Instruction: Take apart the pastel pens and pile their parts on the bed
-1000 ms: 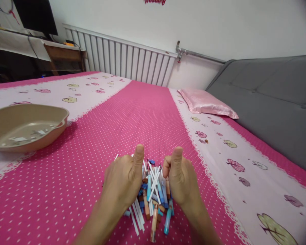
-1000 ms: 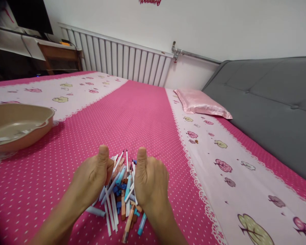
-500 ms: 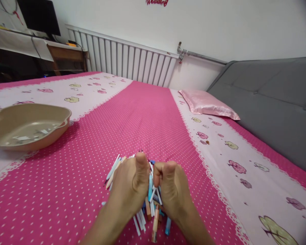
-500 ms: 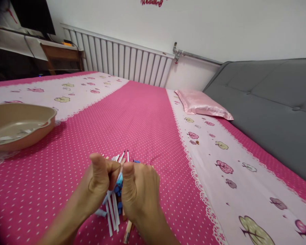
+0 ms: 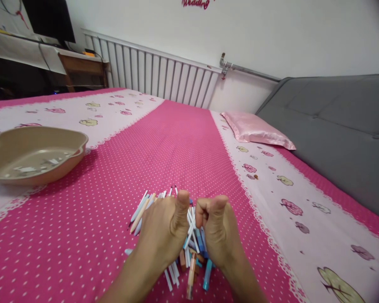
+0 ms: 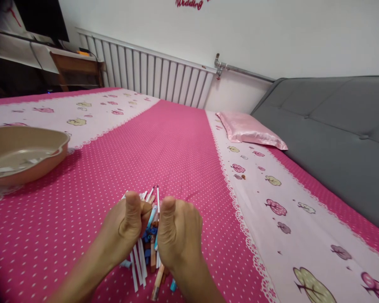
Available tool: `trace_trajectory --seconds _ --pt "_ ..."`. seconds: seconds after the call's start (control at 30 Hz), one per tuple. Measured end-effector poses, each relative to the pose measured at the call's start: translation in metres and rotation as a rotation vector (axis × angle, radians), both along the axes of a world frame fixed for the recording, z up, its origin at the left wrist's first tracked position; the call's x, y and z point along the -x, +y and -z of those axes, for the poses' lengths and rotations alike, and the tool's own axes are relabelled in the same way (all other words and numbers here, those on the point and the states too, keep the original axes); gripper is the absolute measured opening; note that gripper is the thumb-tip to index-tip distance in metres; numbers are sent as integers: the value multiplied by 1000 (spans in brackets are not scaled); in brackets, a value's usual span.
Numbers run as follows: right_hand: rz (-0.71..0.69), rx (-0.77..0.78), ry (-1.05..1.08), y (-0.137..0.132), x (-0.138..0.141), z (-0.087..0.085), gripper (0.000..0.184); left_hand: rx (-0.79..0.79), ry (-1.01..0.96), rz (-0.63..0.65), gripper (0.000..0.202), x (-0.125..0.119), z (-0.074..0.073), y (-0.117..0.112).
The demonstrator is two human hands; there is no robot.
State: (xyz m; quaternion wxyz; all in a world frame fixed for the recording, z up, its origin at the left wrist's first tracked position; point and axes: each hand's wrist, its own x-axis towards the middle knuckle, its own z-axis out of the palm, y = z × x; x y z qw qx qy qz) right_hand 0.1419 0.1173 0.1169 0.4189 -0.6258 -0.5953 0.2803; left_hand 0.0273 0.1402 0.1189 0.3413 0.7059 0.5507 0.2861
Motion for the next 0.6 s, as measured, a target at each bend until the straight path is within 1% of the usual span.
trace_trajectory --seconds 0.2,0.43,0.53,0.6 --pt "-3 16 -16 0 -2 1 80 9 2 5 77 0 -2 0" --pt "26 -9 -44 0 -3 3 78 8 -22 -21 76 0 -1 1" --pt "32 8 -47 0 -8 4 79 2 16 -31 78 4 -1 3" --pt "56 28 -69 1 -14 1 80 7 21 -47 79 9 -2 6"
